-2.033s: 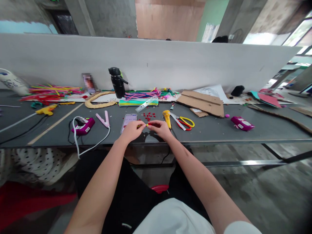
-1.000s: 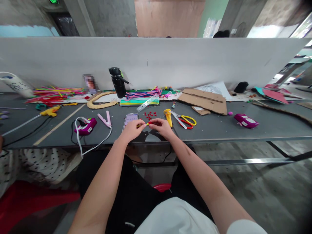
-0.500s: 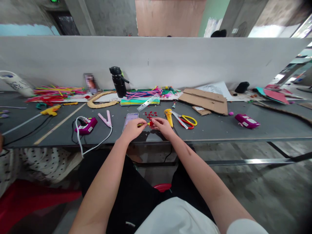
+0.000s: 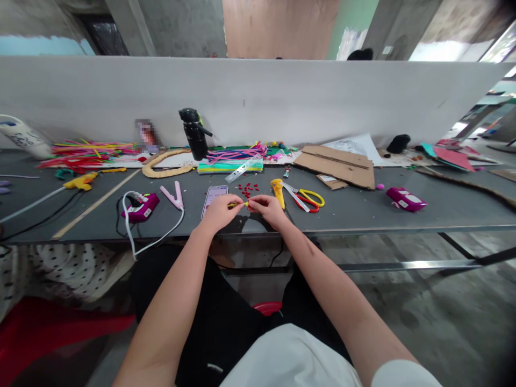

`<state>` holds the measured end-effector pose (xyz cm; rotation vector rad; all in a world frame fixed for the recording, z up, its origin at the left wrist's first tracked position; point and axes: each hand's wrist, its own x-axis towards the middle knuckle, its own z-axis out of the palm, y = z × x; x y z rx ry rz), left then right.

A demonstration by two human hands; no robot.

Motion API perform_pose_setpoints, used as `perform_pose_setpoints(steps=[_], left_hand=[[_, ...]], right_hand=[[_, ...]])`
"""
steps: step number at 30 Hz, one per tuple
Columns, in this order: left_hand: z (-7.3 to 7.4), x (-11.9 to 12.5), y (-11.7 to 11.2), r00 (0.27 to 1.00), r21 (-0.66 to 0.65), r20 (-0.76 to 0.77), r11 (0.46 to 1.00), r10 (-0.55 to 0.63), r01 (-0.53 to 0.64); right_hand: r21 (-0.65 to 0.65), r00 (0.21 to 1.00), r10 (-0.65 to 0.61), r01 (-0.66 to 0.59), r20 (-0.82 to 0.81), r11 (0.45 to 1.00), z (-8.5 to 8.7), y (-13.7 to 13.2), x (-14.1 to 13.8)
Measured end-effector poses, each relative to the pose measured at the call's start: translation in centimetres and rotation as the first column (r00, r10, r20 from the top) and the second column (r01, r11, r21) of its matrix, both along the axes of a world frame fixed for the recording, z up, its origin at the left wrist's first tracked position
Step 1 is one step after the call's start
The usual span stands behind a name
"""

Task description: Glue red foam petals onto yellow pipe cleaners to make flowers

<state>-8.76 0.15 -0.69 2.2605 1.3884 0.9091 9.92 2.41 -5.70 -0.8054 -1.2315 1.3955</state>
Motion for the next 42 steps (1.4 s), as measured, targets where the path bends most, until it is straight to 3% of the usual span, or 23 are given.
perform_pose_setpoints(steps=[8,14,42], left_hand=[[-0.1,-0.1,0.1,1.0,0.006,0.021,1.0,0.008,-0.008],[-0.5,-0.5,0.2,0.999,0.018,0.047,0.999,0.027,-0.028],[-1.0,-0.4,0.7,0.999,-0.056,-0.033,0.998,0.018,-0.019]], right_hand=[[-0.047,0.999,-0.005,0.003,-0.034,0.999,0.2,0.2,-0.1],[-0.092,0.997,0.058,-0.062,-0.046,0.994,0.4,0.3,0.0],[-0.01,0.999,0.05,-0.05,0.017,0.999,0.0,-0.1,0.0]])
